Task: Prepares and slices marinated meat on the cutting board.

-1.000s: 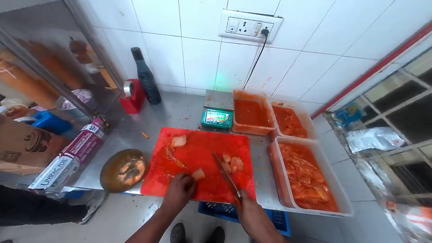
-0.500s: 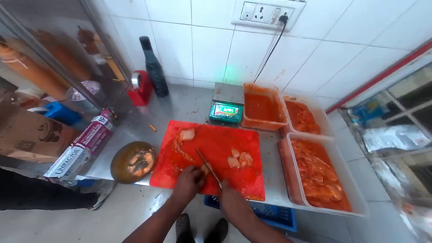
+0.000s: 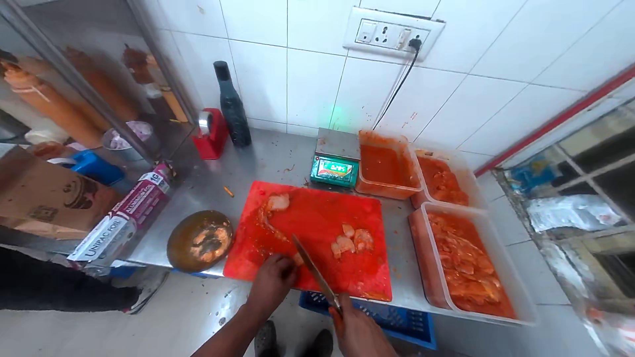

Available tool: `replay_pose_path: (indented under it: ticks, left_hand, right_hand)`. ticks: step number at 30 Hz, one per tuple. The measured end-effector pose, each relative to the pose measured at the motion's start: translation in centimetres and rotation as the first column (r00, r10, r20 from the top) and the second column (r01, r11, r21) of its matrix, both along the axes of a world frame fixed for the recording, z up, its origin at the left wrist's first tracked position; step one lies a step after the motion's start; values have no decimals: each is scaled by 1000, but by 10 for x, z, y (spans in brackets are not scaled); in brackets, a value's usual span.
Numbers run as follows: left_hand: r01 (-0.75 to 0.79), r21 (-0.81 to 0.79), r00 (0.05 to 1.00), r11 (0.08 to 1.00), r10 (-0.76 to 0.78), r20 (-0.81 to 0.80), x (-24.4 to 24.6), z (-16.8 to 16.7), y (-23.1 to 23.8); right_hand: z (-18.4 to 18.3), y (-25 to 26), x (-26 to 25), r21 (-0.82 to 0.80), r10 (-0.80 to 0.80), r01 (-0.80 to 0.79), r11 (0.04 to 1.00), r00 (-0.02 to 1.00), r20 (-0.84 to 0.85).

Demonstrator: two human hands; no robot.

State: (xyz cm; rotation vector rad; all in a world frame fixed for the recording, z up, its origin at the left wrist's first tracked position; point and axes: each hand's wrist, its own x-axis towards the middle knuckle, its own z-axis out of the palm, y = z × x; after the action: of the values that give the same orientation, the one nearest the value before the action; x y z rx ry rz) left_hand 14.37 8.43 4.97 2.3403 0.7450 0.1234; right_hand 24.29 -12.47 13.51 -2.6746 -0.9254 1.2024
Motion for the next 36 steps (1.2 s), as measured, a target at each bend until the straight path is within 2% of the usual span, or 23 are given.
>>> replay_pose_path:
  ticks: [4, 10, 15, 20, 23, 25, 28, 31, 34, 36]
  left_hand:
    - [27, -30, 998, 999, -28, -47, 5, 9, 1]
    - [105, -86, 977, 991, -119, -179, 10, 23, 7]
    - [79, -60, 976, 995, -89, -197, 9, 24, 19]
    - [-21, -94, 992, 995, 9, -125, 32, 31, 3]
    - [61, -223, 995, 973, -77, -63, 61, 32, -24]
    - [89, -246, 996, 965, -85, 25, 69, 33, -29]
    - [25, -231, 999, 973, -15, 46, 59, 40, 3]
    - [-121, -120, 993, 985, 122, 4, 44, 46, 47]
    - [-328, 5, 944, 945, 328, -47, 46, 53, 84]
    - [-384, 62, 911, 921, 389, -134, 58, 54, 106]
  right_hand:
    - [8, 3, -13, -88, -6, 6, 996, 1000, 7]
    - [-20, 57, -8, -60, -34, 37, 997, 998, 62]
    - [-21, 1, 4, -7, -221, 222, 975, 975, 36]
    - [-12, -41, 28, 84, -303, 297, 951, 951, 62]
    - [-7, -41, 29, 146, -358, 347, 926, 932, 60]
    - [-7, -39, 27, 166, -376, 364, 917, 926, 43]
    - [-9, -38, 19, 134, -323, 322, 937, 946, -14]
    - [-13, -36, 4, 81, -241, 247, 966, 967, -78]
    - [-17, -29, -1, 60, -249, 250, 966, 968, -24]
    - [-21, -29, 8, 82, -293, 290, 954, 955, 33]
